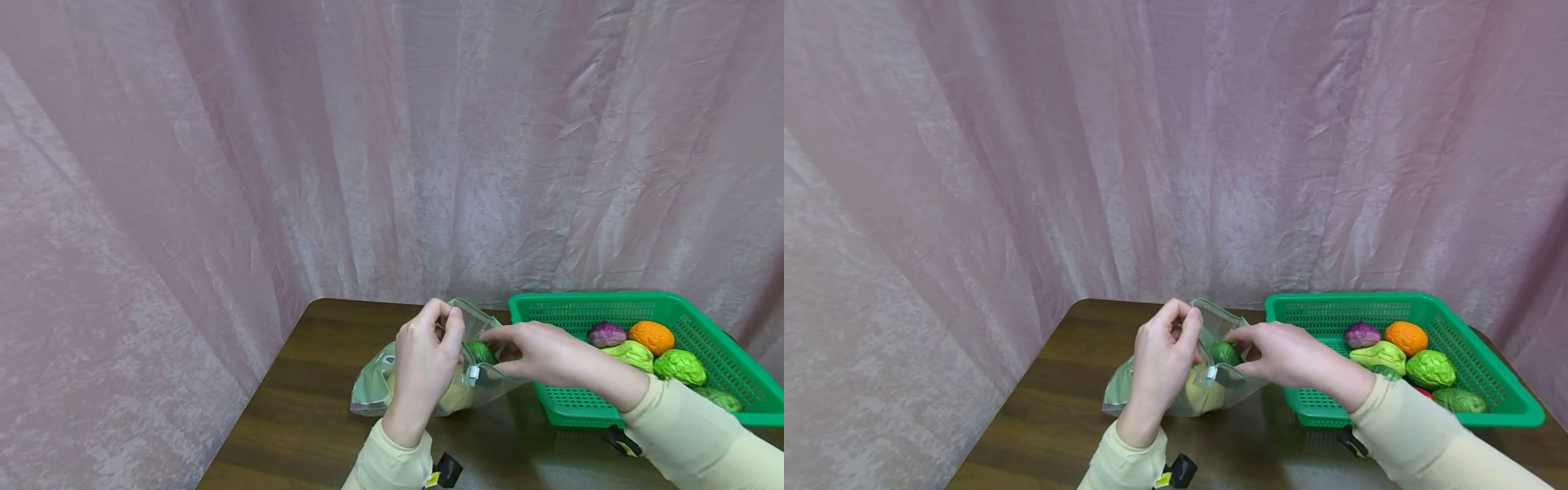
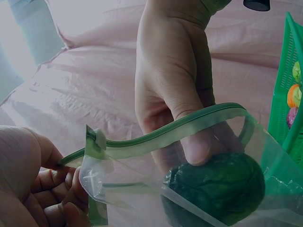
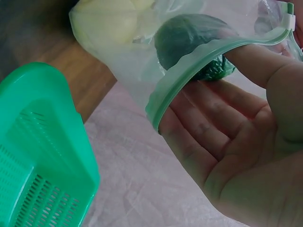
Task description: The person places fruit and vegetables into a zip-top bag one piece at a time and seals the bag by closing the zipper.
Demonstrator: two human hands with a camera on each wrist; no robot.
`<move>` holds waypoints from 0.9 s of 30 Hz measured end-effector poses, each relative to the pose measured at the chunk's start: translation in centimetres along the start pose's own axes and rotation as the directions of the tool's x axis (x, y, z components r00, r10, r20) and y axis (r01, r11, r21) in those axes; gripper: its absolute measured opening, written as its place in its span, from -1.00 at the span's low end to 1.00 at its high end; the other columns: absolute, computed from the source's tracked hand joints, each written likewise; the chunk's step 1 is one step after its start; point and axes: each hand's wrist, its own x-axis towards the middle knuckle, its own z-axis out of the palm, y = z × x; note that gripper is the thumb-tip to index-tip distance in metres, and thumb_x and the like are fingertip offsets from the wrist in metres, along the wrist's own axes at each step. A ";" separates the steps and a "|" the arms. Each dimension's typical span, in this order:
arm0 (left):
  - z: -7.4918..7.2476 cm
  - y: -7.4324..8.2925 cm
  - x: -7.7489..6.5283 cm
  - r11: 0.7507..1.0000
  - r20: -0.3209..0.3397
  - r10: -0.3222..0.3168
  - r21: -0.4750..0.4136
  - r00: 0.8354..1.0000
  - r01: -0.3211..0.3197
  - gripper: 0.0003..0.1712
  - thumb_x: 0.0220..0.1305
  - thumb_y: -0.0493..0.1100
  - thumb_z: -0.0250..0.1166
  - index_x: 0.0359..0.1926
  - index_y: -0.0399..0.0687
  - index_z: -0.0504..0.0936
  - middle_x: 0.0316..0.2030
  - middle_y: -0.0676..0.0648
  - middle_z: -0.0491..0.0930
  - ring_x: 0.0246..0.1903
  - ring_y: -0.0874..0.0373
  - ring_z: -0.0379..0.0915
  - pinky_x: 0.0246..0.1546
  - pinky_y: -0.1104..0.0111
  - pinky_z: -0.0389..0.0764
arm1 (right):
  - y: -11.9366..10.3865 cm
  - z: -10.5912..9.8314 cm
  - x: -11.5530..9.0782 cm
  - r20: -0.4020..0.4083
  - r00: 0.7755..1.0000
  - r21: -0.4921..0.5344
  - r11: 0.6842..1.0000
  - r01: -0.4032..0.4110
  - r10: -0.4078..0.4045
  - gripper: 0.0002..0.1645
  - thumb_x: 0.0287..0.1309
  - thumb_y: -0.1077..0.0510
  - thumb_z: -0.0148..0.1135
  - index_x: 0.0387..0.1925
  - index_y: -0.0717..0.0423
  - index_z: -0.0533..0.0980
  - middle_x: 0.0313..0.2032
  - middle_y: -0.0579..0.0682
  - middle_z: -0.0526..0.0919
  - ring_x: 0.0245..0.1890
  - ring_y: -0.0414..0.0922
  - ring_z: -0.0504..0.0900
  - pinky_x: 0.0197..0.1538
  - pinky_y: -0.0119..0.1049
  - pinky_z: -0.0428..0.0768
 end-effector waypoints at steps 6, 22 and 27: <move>0.0 0.0 -0.1 1.000 0.006 -0.009 -0.005 1.000 0.009 -0.69 0.63 -0.19 0.23 -0.39 0.05 0.59 -0.65 0.19 0.52 -0.73 0.41 0.48 -0.66 0.36 0.51 | 0.1 0.2 0.0 0.012 1.000 0.001 1.000 0.026 -0.026 -0.48 0.31 -0.04 0.60 0.23 0.01 0.73 -0.08 -0.22 0.82 -0.13 -0.24 0.78 -0.12 -0.24 0.73; 0.1 0.2 0.1 1.000 -0.005 0.000 0.000 1.000 0.000 -0.69 0.60 -0.22 0.23 -0.40 0.06 0.59 -0.68 0.21 0.49 -0.74 0.41 0.50 -0.61 0.36 0.56 | 1.9 -2.0 -2.5 -0.167 0.985 -0.058 0.996 -0.061 0.051 -0.53 0.35 -0.06 0.58 0.21 -0.03 0.75 0.04 -0.12 0.82 -0.07 -0.15 0.80 -0.03 -0.06 0.75; 0.1 0.2 0.0 1.000 -0.008 0.001 0.006 1.000 -0.001 -0.70 0.60 -0.22 0.23 -0.40 0.06 0.60 -0.69 0.22 0.49 -0.74 0.41 0.49 -0.59 0.36 0.56 | 3.2 -2.8 -3.6 -0.212 0.972 -0.142 0.981 -0.129 0.097 -0.46 0.34 -0.13 0.58 0.26 -0.05 0.72 0.12 -0.04 0.81 0.04 0.01 0.80 -0.03 0.11 0.74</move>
